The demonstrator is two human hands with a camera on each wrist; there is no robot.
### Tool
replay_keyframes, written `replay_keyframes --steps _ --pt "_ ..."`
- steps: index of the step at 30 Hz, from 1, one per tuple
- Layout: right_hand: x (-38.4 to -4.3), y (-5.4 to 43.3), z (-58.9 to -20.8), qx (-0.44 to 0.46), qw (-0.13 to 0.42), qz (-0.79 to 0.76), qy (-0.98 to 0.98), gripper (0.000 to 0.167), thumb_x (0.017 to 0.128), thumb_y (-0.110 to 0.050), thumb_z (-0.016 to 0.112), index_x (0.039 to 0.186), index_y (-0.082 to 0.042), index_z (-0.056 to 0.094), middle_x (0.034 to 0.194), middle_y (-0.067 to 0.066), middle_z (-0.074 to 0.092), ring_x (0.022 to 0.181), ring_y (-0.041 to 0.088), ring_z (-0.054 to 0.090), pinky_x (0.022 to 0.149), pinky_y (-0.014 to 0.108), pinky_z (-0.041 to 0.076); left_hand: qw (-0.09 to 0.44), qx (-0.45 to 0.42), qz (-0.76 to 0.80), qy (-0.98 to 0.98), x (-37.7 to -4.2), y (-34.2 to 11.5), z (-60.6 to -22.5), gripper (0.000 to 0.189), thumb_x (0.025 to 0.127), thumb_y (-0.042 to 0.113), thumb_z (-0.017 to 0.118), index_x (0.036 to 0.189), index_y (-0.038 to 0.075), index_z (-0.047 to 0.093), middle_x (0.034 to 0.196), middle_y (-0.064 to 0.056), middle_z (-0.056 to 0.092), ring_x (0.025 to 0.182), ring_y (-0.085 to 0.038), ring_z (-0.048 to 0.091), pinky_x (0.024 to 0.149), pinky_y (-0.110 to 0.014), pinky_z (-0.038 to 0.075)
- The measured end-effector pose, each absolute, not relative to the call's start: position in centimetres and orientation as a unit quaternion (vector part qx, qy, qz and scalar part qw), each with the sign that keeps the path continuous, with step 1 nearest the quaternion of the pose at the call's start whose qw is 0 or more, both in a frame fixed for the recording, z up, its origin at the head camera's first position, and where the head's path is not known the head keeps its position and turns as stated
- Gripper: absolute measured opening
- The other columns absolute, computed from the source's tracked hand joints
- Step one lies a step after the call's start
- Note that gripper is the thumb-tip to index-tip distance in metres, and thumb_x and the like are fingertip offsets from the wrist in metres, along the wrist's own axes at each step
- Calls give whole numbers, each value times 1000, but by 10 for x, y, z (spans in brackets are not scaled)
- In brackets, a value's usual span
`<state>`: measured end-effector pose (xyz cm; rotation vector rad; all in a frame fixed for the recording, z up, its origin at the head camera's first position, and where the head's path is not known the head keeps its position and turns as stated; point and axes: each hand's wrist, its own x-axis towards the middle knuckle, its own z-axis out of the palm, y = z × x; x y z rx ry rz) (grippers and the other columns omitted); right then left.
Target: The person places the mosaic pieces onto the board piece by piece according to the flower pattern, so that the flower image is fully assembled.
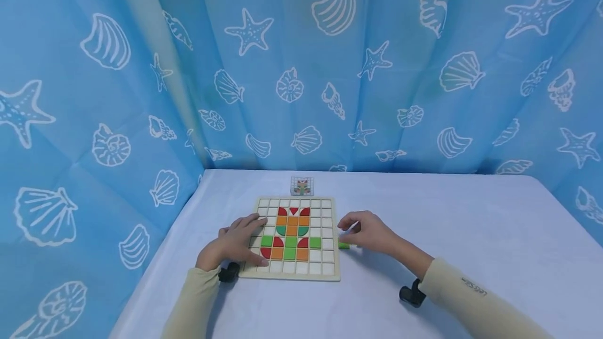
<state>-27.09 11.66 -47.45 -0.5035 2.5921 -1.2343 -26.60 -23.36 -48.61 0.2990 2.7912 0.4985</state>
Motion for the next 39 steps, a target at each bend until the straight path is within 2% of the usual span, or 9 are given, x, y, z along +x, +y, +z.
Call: replay_keyframes --steps 7,14,18,25,39 --pt "-279 148 -474 -136 114 -392 903 27 83 -15 79 108 -9 71 104 6 68 81 16 60 63 28 54 149 103 173 968 -263 -231 -486 106 64 48 89 152 26 36 162 -6 28 147 -35 23 109 -71 23" --pt "-288 170 -479 -124 147 -352 916 34 79 -15 82 111 -12 71 108 3 67 93 19 58 75 30 57 141 106 169 970 -262 -233 -484 105 64 49 89 152 25 36 161 -7 29 146 -36 23 109 -72 23" --pt "-290 175 -485 -118 155 -339 920 36 77 -14 84 111 -12 71 101 2 66 90 19 56 78 30 56 149 108 169 968 -263 -234 -484 105 65 49 88 153 25 35 162 -6 27 147 -35 23 110 -71 22" --pt "-289 175 -485 -101 160 -325 927 31 75 -16 86 101 -11 69 94 3 62 88 19 53 74 28 54 154 114 171 967 -262 -233 -477 106 65 52 88 153 25 36 161 -8 28 146 -36 24 109 -70 24" --pt "-292 172 -488 -123 129 -305 936 32 76 -20 87 93 -13 61 86 2 58 84 18 52 74 30 50 154 116 174 966 -266 -234 -477 104 66 53 87 152 26 36 162 -6 27 145 -34 24 108 -67 25"
